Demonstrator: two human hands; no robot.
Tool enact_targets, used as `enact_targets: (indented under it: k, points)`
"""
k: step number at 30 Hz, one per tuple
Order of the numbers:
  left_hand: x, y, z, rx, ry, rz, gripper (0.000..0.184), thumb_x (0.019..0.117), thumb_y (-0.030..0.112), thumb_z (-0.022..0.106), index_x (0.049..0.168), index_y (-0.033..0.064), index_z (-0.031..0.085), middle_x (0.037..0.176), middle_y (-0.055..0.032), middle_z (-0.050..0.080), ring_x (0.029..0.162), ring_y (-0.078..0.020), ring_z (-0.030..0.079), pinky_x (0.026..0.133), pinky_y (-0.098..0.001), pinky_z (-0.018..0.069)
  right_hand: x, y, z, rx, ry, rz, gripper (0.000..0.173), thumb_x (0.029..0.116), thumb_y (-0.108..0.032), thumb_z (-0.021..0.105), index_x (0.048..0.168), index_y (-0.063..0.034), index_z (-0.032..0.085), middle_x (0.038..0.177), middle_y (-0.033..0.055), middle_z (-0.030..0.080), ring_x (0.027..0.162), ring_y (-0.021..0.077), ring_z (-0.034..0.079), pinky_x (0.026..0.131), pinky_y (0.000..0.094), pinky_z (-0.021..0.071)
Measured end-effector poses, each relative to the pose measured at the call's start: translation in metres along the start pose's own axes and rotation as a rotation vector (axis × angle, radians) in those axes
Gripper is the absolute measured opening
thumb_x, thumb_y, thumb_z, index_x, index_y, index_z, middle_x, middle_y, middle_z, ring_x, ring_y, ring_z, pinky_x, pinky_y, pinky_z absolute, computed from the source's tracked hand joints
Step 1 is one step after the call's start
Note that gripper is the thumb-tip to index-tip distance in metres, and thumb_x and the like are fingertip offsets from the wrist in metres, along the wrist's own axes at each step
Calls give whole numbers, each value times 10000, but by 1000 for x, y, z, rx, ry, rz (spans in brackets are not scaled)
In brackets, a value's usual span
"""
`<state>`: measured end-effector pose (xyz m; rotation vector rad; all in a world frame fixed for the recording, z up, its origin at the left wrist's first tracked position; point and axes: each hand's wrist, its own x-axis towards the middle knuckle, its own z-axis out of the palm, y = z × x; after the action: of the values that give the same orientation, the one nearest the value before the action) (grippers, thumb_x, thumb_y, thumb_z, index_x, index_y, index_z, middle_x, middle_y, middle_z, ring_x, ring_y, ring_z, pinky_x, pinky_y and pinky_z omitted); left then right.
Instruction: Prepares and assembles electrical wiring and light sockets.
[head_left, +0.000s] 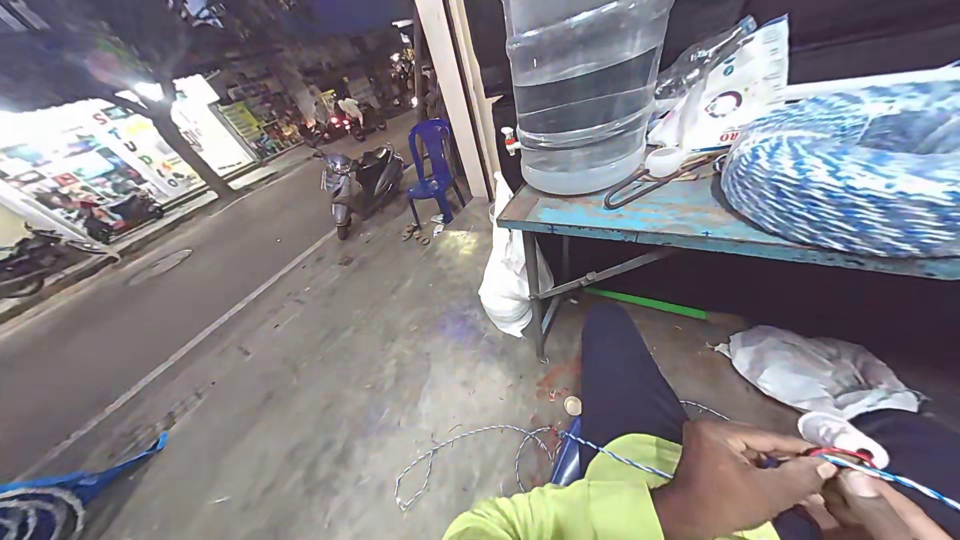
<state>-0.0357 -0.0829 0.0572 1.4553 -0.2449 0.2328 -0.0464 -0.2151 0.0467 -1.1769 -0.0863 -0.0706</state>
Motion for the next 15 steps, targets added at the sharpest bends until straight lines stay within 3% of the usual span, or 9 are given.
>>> enact_targets:
  k: [6,13,15]
  points:
    - [0,-4,-2,-84,-47,-158,298,951,-2,671,1230,-105,660,912,-164,741,714,-142,702,708,-310,609,2,8,-9,-17,59,81,220,1060,-116,476,1049,-142,694,906,-72,746,778,34,685,719,207,579]
    - [0,-5,0,-258,-26,-261,208,999,-30,544,1134,-116,677,868,-120,729,696,-103,676,657,-269,587,3,7,-9,162,-21,142,258,1054,-136,426,1087,-158,681,926,-48,719,805,56,678,747,233,593]
    - [-4,-11,-5,-217,-34,-372,220,1010,22,557,1158,-28,712,880,-56,728,680,-62,636,625,-232,550,-5,3,-3,277,6,208,256,1061,-157,422,1122,-126,668,989,5,721,870,117,704,812,304,615]
